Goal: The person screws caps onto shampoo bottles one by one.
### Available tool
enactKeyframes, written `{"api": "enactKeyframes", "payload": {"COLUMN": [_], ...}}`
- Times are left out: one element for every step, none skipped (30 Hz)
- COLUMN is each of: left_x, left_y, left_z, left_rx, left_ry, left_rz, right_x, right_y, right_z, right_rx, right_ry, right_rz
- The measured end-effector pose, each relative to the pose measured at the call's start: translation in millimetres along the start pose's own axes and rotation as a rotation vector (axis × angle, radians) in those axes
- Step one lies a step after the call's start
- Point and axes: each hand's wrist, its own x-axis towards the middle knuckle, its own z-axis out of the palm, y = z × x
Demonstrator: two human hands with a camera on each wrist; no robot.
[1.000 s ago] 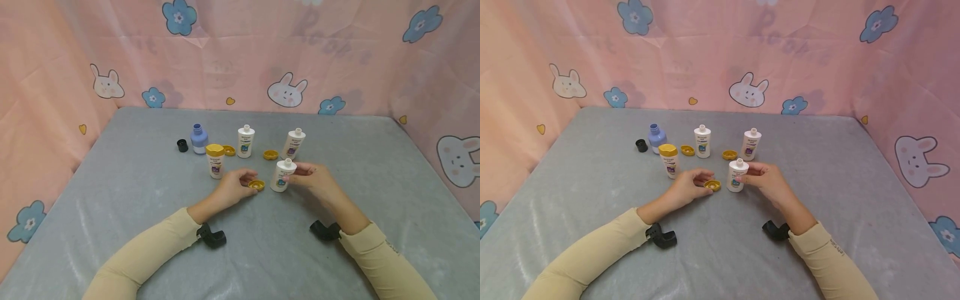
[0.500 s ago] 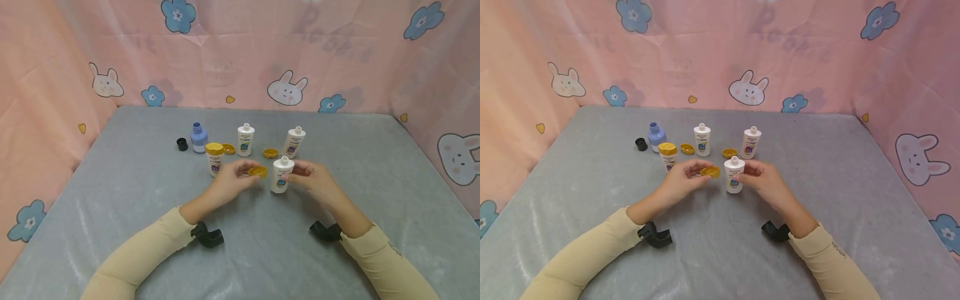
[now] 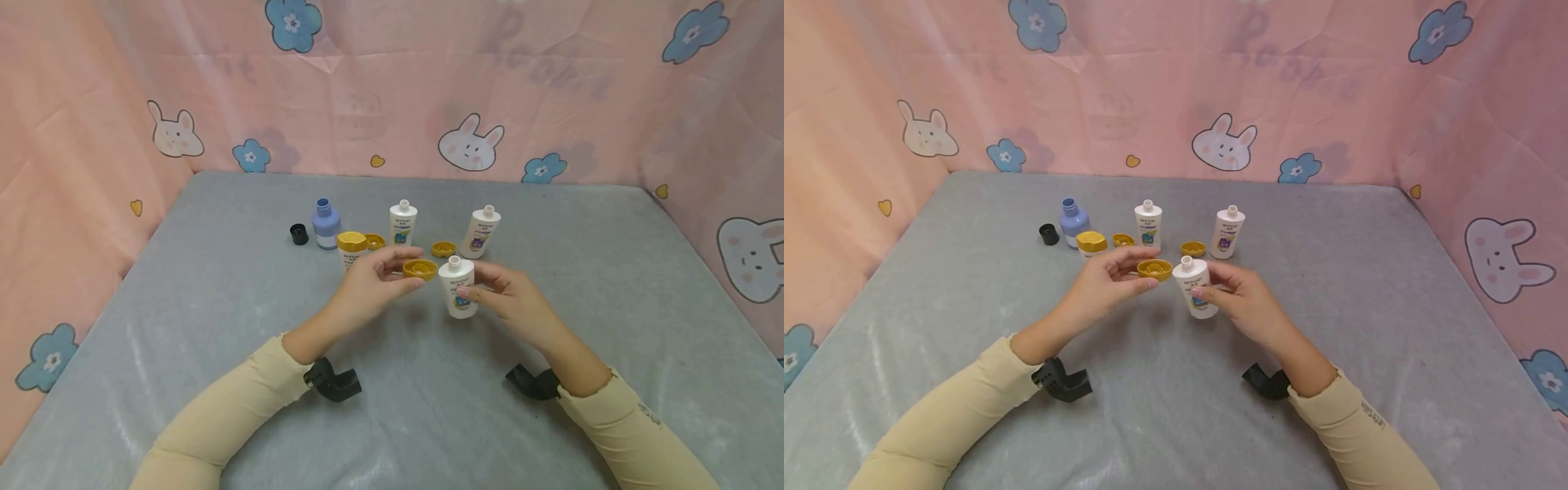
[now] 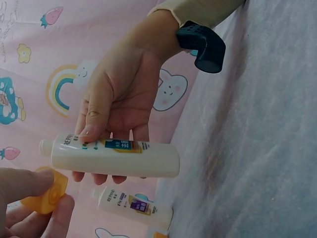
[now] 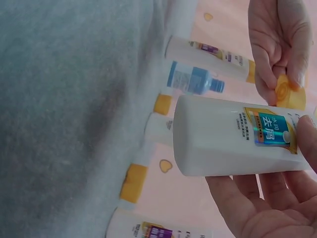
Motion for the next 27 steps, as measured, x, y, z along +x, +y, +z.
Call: {"api": "enactKeyframes", "payload": {"left_x": [0.5, 1.0, 1.3, 1.6, 1.8, 1.8, 1.7, 1.4, 1.2, 0.9, 0.7, 0.5, 0.2, 0.1, -0.2, -0.3, -0.5, -0.7, -0.8, -0.9, -0.9, -1.0, -1.1, -0.9, -0.9, -0.9, -1.0], "left_y": [0.4, 0.9, 1.4, 1.6, 1.8, 2.0, 2.5, 2.9, 3.1, 3.5, 3.7, 3.9, 4.0, 4.0, 4.2, 4.4, 4.4, 4.5, 4.6, 4.7, 4.7, 4.8, 5.0, 5.2, 5.7, 6.3, 7.0], "left_z": [-0.6, -1.1, -1.5, -1.9, -2.3, -2.6, -2.9, -3.2, -3.5, -3.8, -4.1, -4.3, -4.7, -5.0, -5.3, -5.6, -5.9, -6.2, -6.5, -6.7, -7.0, -7.3, -7.5, -7.7, -8.0, -8.2, -8.4], "left_rx": [-0.004, -0.007, -0.017, -0.023, -0.027, -0.028, -0.025, -0.026, -0.027, -0.03, -0.034, -0.039, -0.042, -0.046, -0.05, -0.056, -0.059, -0.06, -0.059, -0.058, -0.055, -0.053, -0.051, -0.051, -0.052, -0.053, -0.055], "left_ry": [0.004, 0.007, 0.009, 0.01, 0.012, 0.013, 0.015, 0.014, 0.013, 0.012, 0.01, 0.006, 0.004, 0.0, -0.003, -0.007, -0.011, -0.015, -0.02, -0.026, -0.032, -0.038, -0.042, -0.046, -0.048, -0.045, -0.04], "left_rz": [-0.009, -0.019, -0.031, -0.04, -0.045, -0.049, -0.049, -0.049, -0.046, -0.041, -0.035, -0.029, -0.024, -0.018, -0.01, -0.005, 0.0, 0.008, 0.018, 0.032, 0.044, 0.053, 0.062, 0.066, 0.065, 0.059, 0.049], "right_x": [-0.1, -0.4, -0.4, -0.6, -0.8, -1.0, -1.2, -1.4, -1.5, -1.6, -1.7, -1.8, -1.8, -1.8, -1.8, -1.8, -1.8, -1.9, -2.0, -2.1, -2.3, -2.5, -2.6, -2.8, -2.9, -3.0, -3.0], "right_y": [-0.4, -0.8, -1.0, -1.3, -1.4, -1.6, -1.7, -1.9, -1.9, -1.9, -1.9, -1.9, -1.9, -2.0, -2.0, -2.1, -2.3, -2.5, -2.8, -3.1, -3.4, -3.7, -3.9, -4.1, -4.1, -4.2, -4.1], "right_z": [0.0, 0.0, 0.0, -0.1, 0.0, 0.0, 0.0, 0.0, 0.1, 0.1, 0.0, 0.0, 0.0, 0.0, 0.0, 0.1, 0.2, 0.3, 0.4, 0.5, 0.6, 0.7, 0.7, 0.8, 0.8, 0.8, 0.9], "right_rx": [-0.005, -0.007, -0.011, -0.017, -0.019, -0.022, -0.026, -0.028, -0.031, -0.032, -0.034, -0.038, -0.043, -0.045, -0.049, -0.051, -0.055, -0.06, -0.067, -0.074, -0.077, -0.081, -0.088, -0.093, -0.096, -0.1, -0.104], "right_ry": [0.004, 0.007, 0.012, 0.018, 0.023, 0.027, 0.03, 0.032, 0.034, 0.034, 0.035, 0.036, 0.037, 0.037, 0.038, 0.038, 0.037, 0.035, 0.034, 0.034, 0.031, 0.029, 0.026, 0.024, 0.022, 0.018, 0.014], "right_rz": [-0.008, -0.012, -0.015, -0.015, -0.013, -0.012, -0.011, -0.008, -0.008, -0.009, -0.011, -0.014, -0.016, -0.019, -0.023, -0.026, -0.029, -0.033, -0.036, -0.037, -0.039, -0.038, -0.038, -0.04, -0.041, -0.045, -0.05]}}
